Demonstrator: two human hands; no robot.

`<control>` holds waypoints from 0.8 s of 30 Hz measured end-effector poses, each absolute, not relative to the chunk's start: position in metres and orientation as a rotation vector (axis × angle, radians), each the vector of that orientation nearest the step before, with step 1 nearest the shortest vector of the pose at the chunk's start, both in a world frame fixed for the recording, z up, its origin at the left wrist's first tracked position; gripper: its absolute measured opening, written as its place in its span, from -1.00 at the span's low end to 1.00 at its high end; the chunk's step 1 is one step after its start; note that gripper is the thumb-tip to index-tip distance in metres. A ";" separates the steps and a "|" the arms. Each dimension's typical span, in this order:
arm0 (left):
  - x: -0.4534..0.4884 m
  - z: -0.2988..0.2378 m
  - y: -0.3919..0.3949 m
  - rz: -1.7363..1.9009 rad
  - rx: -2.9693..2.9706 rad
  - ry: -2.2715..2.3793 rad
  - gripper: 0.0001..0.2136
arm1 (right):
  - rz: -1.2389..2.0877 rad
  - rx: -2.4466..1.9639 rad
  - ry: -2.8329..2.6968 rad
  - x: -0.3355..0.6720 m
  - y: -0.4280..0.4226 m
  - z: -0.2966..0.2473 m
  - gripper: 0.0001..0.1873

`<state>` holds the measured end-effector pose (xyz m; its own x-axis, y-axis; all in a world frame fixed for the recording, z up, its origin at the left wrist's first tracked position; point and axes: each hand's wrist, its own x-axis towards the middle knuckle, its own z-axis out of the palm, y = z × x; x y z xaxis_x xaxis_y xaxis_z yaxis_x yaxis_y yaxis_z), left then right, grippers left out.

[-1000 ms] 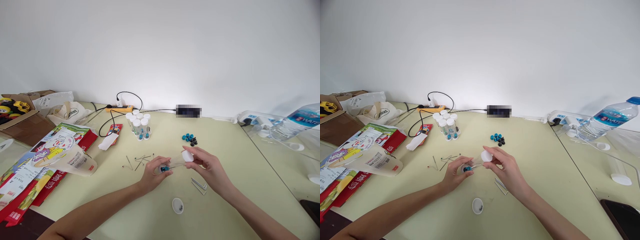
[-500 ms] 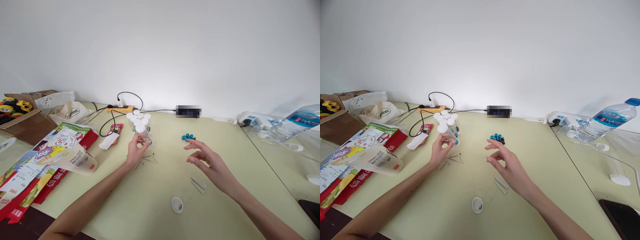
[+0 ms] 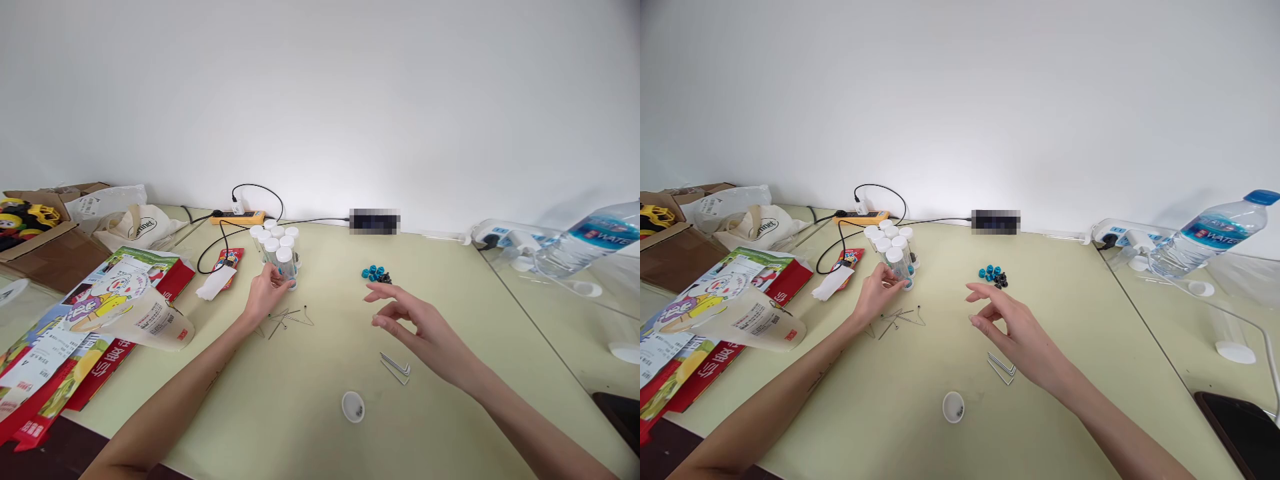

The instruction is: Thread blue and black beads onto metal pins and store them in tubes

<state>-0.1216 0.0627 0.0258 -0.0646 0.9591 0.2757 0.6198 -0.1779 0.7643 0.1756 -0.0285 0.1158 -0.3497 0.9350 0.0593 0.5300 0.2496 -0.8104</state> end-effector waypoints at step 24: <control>-0.117 0.018 0.048 1.452 2.240 1.511 -0.83 | 0.516 -1.520 -1.739 0.233 0.011 0.121 -0.69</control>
<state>-0.1167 0.0481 0.0183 0.0677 0.7537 0.6538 0.6832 -0.5126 0.5202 0.2327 0.0109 0.1214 -0.0073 0.9618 0.2738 0.6569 0.2111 -0.7238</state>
